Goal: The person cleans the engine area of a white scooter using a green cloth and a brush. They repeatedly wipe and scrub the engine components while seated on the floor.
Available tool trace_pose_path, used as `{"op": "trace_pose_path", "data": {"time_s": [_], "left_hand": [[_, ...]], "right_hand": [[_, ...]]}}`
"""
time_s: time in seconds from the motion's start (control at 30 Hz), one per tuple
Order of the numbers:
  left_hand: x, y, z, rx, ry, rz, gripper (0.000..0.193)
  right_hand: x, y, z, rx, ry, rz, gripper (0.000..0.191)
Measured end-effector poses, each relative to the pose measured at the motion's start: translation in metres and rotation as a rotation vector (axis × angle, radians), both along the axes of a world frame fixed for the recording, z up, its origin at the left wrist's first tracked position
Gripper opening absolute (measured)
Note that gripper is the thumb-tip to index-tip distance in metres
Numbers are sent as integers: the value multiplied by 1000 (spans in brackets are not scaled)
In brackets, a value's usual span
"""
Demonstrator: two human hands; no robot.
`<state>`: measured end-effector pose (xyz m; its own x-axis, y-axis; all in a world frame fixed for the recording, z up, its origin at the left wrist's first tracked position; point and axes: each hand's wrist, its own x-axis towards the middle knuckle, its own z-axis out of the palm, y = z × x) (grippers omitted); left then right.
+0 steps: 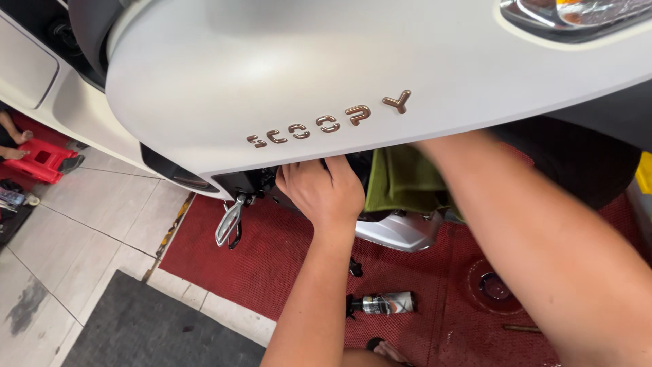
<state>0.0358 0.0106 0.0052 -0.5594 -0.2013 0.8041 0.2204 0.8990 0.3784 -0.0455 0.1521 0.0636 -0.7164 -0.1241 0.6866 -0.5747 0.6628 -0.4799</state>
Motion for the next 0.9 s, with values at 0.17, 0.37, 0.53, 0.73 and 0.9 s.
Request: {"op": "trace_pose_path", "data": {"time_s": [0.17, 0.37, 0.53, 0.73, 0.9], "left_hand": [[3, 0, 1, 7, 20, -25, 43], [1, 1, 0, 13, 0, -5, 45], [1, 2, 0, -19, -7, 2, 44], [20, 2, -4, -50, -171, -165, 57], [74, 8, -35, -285, -53, -417, 71]], "right_hand": [[-22, 16, -11, -40, -176, -92, 33], [75, -4, -98, -276, 161, -10, 42], [139, 7, -135, -422, -18, -150, 44], [152, 13, -130, -738, -538, -125, 28], [153, 15, -109, -1706, -869, 578, 21]]}}
